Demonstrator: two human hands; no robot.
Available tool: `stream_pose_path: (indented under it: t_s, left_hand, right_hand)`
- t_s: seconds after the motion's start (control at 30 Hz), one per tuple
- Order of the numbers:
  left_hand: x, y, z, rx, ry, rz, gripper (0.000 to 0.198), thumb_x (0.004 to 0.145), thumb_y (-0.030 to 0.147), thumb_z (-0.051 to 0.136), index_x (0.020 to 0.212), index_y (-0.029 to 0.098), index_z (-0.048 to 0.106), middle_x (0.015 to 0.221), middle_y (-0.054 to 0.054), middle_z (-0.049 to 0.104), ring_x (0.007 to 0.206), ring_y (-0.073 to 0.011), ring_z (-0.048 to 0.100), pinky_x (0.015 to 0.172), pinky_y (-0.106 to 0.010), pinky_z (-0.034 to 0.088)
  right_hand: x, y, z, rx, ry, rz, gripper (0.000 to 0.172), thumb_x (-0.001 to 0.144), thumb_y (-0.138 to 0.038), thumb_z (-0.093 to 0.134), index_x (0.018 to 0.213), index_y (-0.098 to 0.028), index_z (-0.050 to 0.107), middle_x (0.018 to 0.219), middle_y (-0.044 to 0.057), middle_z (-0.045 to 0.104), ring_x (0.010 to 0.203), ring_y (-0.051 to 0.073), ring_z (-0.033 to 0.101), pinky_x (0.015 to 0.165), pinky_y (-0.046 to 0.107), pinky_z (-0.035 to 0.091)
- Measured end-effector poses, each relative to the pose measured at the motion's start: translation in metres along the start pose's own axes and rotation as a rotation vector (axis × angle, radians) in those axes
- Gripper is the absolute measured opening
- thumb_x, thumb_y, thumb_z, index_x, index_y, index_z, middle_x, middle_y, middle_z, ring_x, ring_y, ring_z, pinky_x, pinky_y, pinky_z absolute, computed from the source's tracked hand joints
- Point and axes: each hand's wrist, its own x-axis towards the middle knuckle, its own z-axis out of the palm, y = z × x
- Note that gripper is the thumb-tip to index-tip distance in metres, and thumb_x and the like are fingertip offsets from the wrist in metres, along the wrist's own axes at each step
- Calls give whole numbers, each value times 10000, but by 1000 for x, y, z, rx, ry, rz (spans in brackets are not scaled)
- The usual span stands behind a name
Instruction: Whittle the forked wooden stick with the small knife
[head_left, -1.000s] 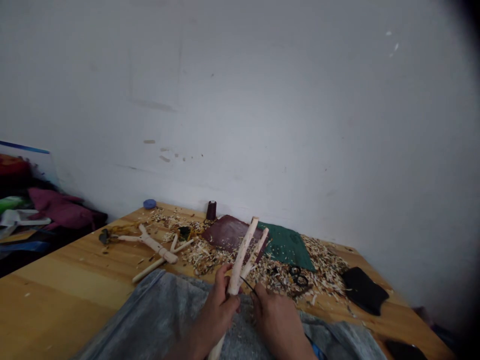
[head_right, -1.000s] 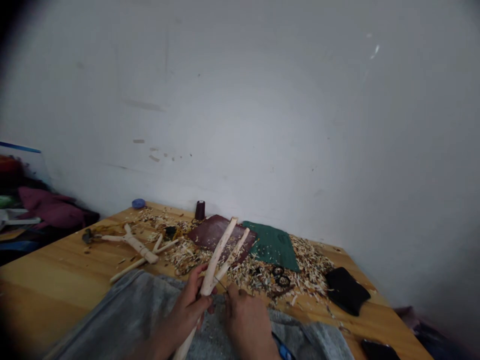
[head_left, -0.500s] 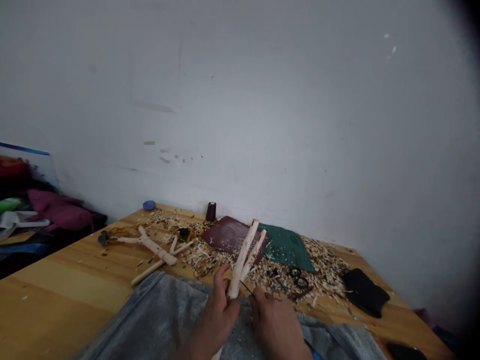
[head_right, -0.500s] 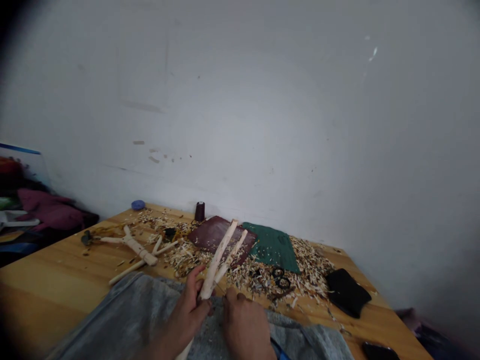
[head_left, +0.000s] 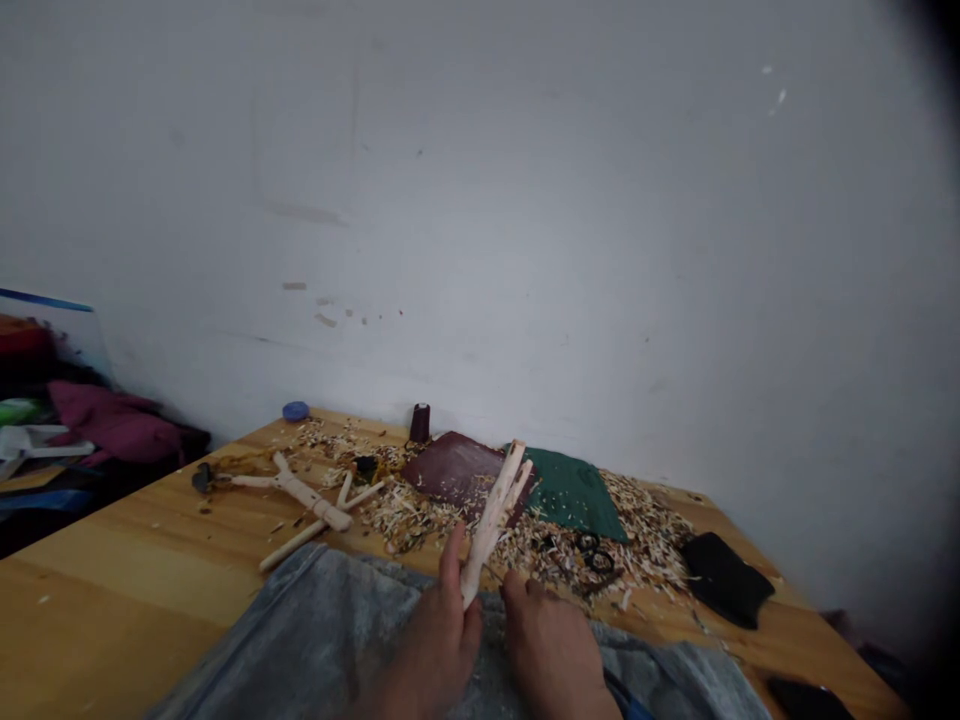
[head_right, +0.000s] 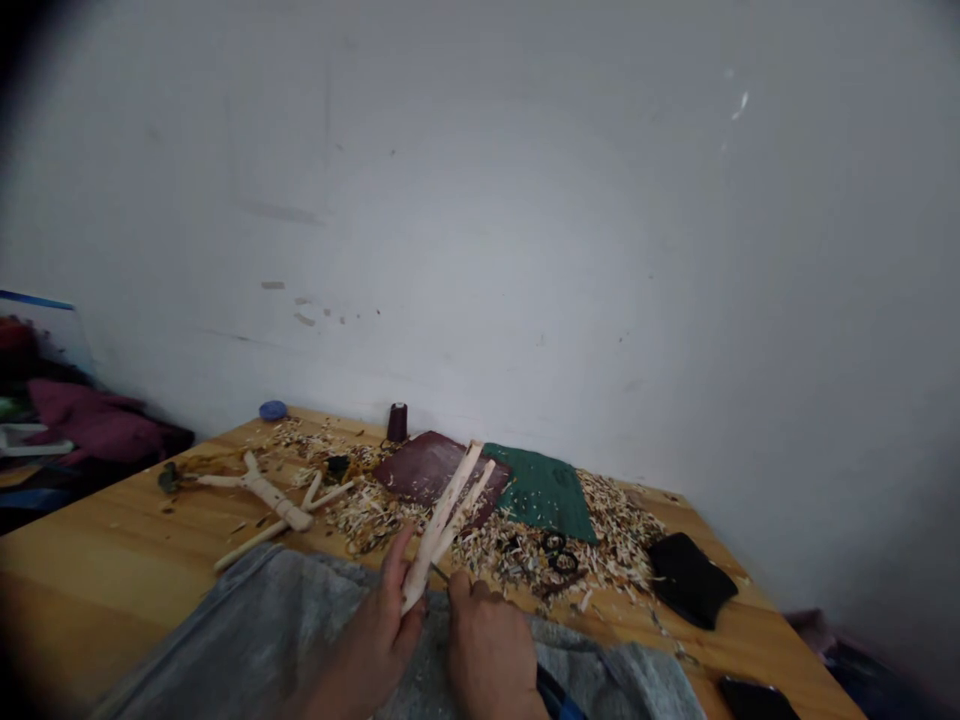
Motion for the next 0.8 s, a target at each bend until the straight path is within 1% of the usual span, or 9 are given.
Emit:
stream_pose_path:
  t_s: [0.13, 0.23, 0.37, 0.47, 0.53, 0.57, 0.67, 0.73, 0.8]
  left_hand:
    - [2, -1, 1, -4, -6, 18, 684, 831, 175, 343, 1409, 149, -21, 1204, -139, 534, 962, -217, 573, 846, -331, 403]
    - [1, -1, 2, -60, -36, 3, 714, 817, 180, 364, 1405, 162, -40, 1048, -80, 596, 826, -188, 590, 776, -305, 418]
    - [0, -1, 3, -132, -38, -15, 681, 808, 186, 398, 1395, 190, 51, 954, -43, 600, 798, -174, 576, 716, -276, 426]
    - [4, -2, 2, -325, -61, -134, 636, 815, 254, 432, 1361, 242, 107, 989, -41, 576, 676, -147, 576, 519, -224, 427]
    - [7, -2, 0, -505, -97, -239, 599, 785, 292, 469, 1312, 266, 187, 990, -30, 564, 572, -124, 559, 379, -190, 359]
    - [9, -1, -1, -598, -110, -292, 552, 758, 303, 487, 1262, 256, 266, 960, -22, 567, 521, -112, 542, 336, -178, 320]
    - [13, 1, -3, -824, -126, -441, 347, 667, 314, 526, 987, 190, 470, 767, 7, 570, 405, -76, 463, 290, -159, 254]
    - [13, 2, -3, -881, -124, -505, 284, 610, 297, 546, 864, 178, 499, 625, 33, 532, 373, -70, 421, 279, -152, 231]
    - [14, 2, -3, -901, -128, -534, 297, 568, 251, 554, 853, 181, 510, 543, 54, 494, 367, -73, 406, 278, -145, 224]
  right_hand:
    - [0, -1, 1, -49, 15, 15, 279, 811, -52, 384, 982, -208, 540, 837, 88, 656, 712, 227, 664, 559, 278, 468]
    - [3, 8, 2, -74, 56, 62, 268, 808, -55, 405, 982, -215, 531, 840, 77, 651, 711, 230, 662, 553, 281, 462]
    - [8, 26, 5, -37, 106, 166, 206, 871, -100, 362, 937, -213, 521, 809, 62, 654, 630, 210, 659, 500, 253, 415]
    - [11, 30, 8, 52, 131, 147, 223, 934, -190, 299, 934, -212, 521, 735, 53, 657, 610, 201, 657, 482, 237, 380]
    - [10, 25, 10, 89, 111, 107, 230, 932, -193, 299, 944, -208, 528, 711, 53, 658, 613, 198, 657, 476, 229, 362]
    - [9, 21, 12, 97, 93, 89, 221, 919, -174, 317, 952, -204, 533, 717, 57, 662, 615, 195, 657, 474, 226, 354]
    - [6, 8, 14, 115, 60, 28, 220, 859, -108, 378, 967, -199, 546, 783, 69, 676, 645, 191, 659, 484, 223, 346]
    - [4, 0, 14, 121, 55, -19, 220, 845, -102, 391, 951, -206, 553, 798, 62, 679, 667, 202, 660, 491, 231, 348]
    - [3, -4, 14, 121, 45, -55, 200, 854, -123, 396, 924, -214, 559, 790, 50, 680, 666, 209, 659, 491, 235, 344]
